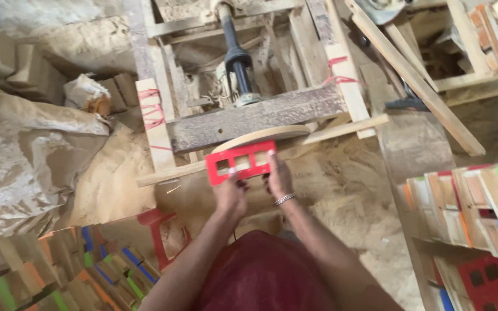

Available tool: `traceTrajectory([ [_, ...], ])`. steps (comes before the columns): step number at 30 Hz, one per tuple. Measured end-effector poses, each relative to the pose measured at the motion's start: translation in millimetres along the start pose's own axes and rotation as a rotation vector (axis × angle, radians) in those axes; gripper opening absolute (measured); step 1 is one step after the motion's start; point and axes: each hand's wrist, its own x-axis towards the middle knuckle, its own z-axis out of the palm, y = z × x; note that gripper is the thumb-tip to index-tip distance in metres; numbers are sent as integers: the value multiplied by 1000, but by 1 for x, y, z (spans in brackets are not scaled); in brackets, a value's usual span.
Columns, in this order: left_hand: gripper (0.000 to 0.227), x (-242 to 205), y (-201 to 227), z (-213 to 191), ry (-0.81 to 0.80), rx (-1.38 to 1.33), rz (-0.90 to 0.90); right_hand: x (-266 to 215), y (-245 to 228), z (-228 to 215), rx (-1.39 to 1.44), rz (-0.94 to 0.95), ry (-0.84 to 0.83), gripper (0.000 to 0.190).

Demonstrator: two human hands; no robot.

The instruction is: The person repeatedly presses small rectangular wooden blocks against a rotating sanding wheel to smooth their edges. They handle the blocks one at a time, turning them over to sand different sides, and place finished pieces onto a nearby stack.

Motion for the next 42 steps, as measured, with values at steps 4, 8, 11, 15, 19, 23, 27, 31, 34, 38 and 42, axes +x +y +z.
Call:
traceTrajectory([
  [4, 32, -2, -63, 67, 72, 91, 39, 35, 11, -66, 10, -297, 169, 68],
  [8, 27, -4, -120, 115, 66, 240, -20, 45, 2, -125, -66, 193, 188, 72],
  [11, 34, -12, -143, 126, 16, 106, -72, 32, -21, -153, 57, 108, 159, 69],
  [15, 52, -48, -131, 77, -453, -45, -257, -19, -64, -186, 187, -159, -15, 41],
  [19, 96, -89, -77, -9, -423, 729, 151, -72, -84, -188, -173, -293, -148, 36],
  [23, 45, -113, -18, -19, -703, 767, 197, -79, -82, -140, -204, -224, -418, 40],
  [27, 31, -130, 14, -7, -349, 651, 142, -63, -60, -79, -144, -123, -518, 50],
  [31, 30, -107, 40, 1, -192, 574, -27, -54, -30, -19, -137, -187, -508, 62],
  [34, 38, -77, 55, 7, -194, 492, -45, -37, -21, 13, -289, -143, -388, 66],
  [38, 28, -53, 43, 14, -82, 487, -118, -21, -11, 8, -194, -126, -388, 60],
  [42, 34, -37, -5, 32, -94, 680, 60, -8, 0, -35, 58, -51, -409, 56],
])
